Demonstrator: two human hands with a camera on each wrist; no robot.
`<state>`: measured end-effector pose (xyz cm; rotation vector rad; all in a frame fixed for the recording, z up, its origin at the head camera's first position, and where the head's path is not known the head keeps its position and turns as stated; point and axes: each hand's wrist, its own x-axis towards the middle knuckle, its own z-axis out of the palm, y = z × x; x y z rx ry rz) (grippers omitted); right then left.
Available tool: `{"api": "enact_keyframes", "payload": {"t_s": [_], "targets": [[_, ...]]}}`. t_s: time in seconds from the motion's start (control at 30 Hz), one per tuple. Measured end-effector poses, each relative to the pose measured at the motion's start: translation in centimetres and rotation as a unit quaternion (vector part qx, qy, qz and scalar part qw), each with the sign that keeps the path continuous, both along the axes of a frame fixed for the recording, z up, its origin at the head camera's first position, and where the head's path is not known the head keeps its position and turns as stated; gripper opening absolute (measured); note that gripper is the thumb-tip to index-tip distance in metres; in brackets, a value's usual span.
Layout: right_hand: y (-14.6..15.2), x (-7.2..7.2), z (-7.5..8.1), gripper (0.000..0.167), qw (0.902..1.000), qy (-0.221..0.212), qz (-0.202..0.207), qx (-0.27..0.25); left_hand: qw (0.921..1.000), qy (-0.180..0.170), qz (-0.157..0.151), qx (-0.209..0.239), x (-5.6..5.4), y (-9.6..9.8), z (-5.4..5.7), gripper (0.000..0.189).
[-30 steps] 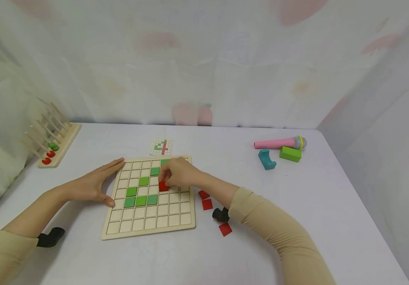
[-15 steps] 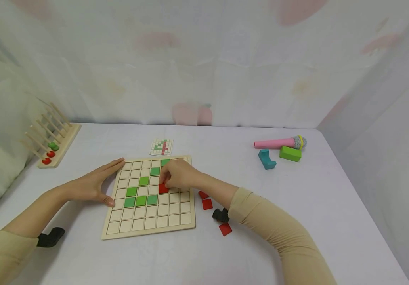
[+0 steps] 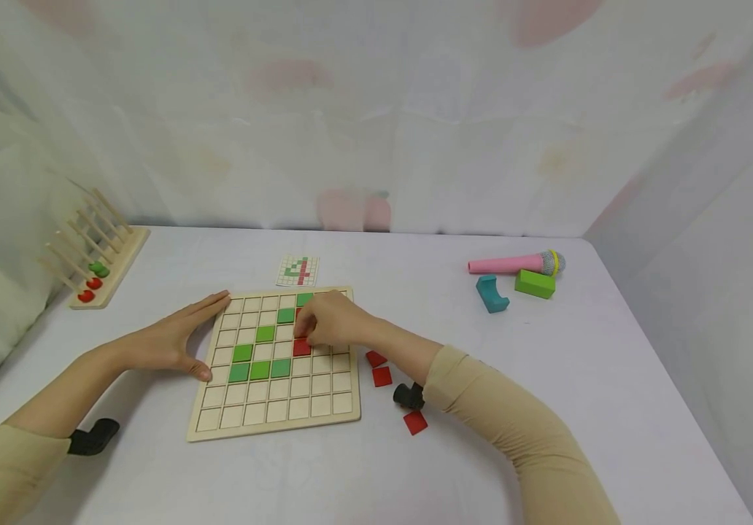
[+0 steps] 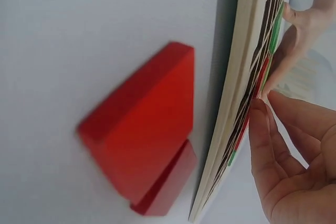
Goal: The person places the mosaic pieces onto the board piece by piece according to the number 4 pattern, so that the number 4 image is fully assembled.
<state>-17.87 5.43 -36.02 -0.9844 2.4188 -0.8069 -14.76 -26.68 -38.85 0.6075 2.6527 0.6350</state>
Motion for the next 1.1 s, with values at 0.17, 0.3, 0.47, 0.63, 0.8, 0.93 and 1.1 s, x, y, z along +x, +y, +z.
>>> {"api": "enact_keyframes", "payload": {"t_s": [0.17, 0.3, 0.47, 0.63, 0.8, 0.93, 1.1], "targets": [[1.0, -0.3, 0.6, 0.016, 1.0000, 0.000, -0.005, -0.005, 1.0000, 0.000, -0.001, -0.002, 0.0, 0.0, 0.0, 0.137], [2.1, -0.8, 1.0, 0.015, 0.9998, 0.003, -0.017, -0.005, 1.0000, 0.000, 0.000, -0.002, 0.0, 0.0, 0.0, 0.137], [3.6, -1.3, 0.9, 0.015, 0.9997, -0.012, -0.021, -0.005, 1.0000, -0.001, 0.004, -0.003, -0.1, 0.0, -0.2, 0.138], [4.7, -1.6, 0.5, 0.015, 0.9995, -0.024, -0.018, -0.005, 1.0000, -0.003, 0.006, -0.005, -0.1, 0.0, -0.2, 0.139], [5.7, -1.6, 0.0, 0.013, 0.9993, -0.029, -0.023, -0.003, 1.0000, -0.003, 0.005, -0.007, 0.0, 0.0, -0.2, 0.139], [6.8, -1.7, -0.4, 0.010, 0.9994, -0.035, -0.008, -0.004, 1.0000, -0.004, 0.005, -0.008, 0.0, 0.0, -0.2, 0.139], [8.2, -1.8, -0.8, 0.012, 0.9977, -0.063, 0.022, 0.010, 1.0000, 0.001, 0.003, -0.008, 0.0, 0.0, -0.1, 0.138]]}}
